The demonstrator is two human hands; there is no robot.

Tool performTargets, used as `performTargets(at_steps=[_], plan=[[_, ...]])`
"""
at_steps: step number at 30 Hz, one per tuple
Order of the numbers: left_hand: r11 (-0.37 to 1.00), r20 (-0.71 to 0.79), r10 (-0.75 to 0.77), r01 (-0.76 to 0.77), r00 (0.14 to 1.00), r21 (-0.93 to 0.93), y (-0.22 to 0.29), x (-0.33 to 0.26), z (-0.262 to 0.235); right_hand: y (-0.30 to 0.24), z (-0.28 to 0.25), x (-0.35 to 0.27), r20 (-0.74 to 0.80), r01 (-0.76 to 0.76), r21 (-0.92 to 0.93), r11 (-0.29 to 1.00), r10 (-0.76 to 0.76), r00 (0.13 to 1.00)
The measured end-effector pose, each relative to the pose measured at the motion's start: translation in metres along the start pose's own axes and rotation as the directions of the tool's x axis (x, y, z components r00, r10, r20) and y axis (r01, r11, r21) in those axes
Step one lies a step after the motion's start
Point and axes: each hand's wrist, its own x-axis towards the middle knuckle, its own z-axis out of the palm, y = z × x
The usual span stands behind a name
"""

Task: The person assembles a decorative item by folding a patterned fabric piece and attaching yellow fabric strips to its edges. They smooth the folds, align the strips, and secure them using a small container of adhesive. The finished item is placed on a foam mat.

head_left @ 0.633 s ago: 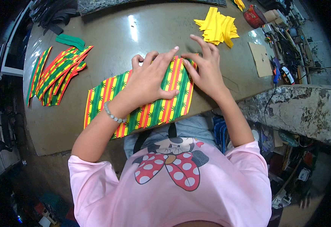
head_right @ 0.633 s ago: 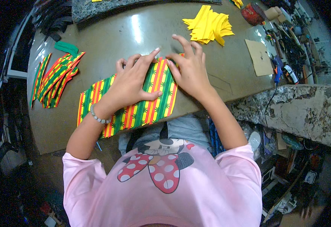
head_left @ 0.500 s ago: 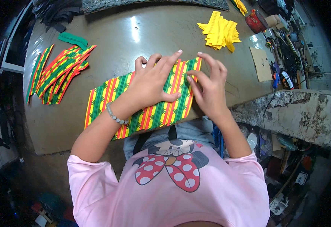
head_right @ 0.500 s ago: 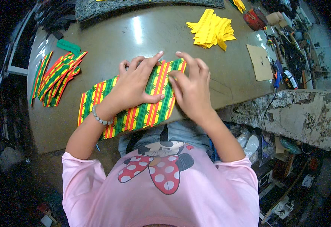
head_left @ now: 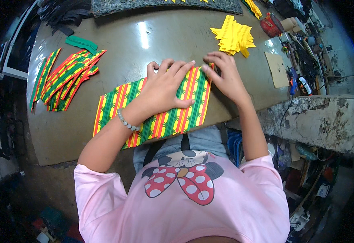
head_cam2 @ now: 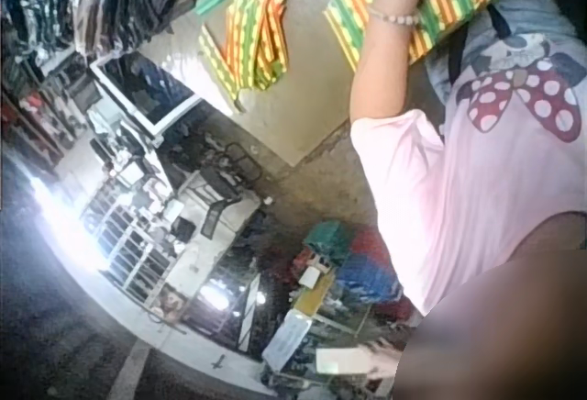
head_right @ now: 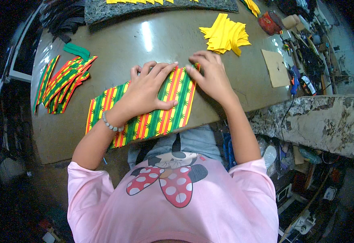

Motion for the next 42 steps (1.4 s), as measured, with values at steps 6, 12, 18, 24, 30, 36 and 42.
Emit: performTargets(at_steps=[6,12,18,24,30,36,42], plan=[[0.999,-0.016,0.046,-0.046,0.999,-0.021,0.001,0.0,-0.006,-0.007,-0.021,-0.025,0.101,-0.106,0.286,0.952,0.08,0.992],[0.99,0.083,0.042,-0.031,0.996,-0.136,0.008,0.002,-0.014,-0.026,-0.022,-0.052,-0.035,0.263,0.109,0.959,-0.261,0.965],[0.978,0.155,0.165,-0.141,0.974,-0.157,0.008,0.01,-0.014,-0.019,-0.018,-0.068,-0.086,0.253,0.135,0.958,-0.243,0.966],[0.935,0.403,0.355,-0.309,0.844,-0.176,0.006,0.051,-0.025,-0.031,-0.017,-0.082,0.01,-0.459,0.449,0.767,0.51,0.86],[0.837,0.399,0.514,-0.546,0.759,-0.039,0.009,0.076,-0.036,-0.02,-0.011,-0.087,0.177,-0.495,0.587,0.641,0.495,0.851],[0.829,0.432,0.49,-0.557,0.757,0.035,0.022,0.062,-0.037,0.107,-0.075,-0.009,-0.189,-0.461,0.219,0.86,0.501,0.844],[0.965,0.288,0.03,-0.102,0.957,0.24,0.069,0.007,-0.051,0.328,-0.135,0.105,-0.612,-0.511,0.105,0.853,0.461,0.643]])
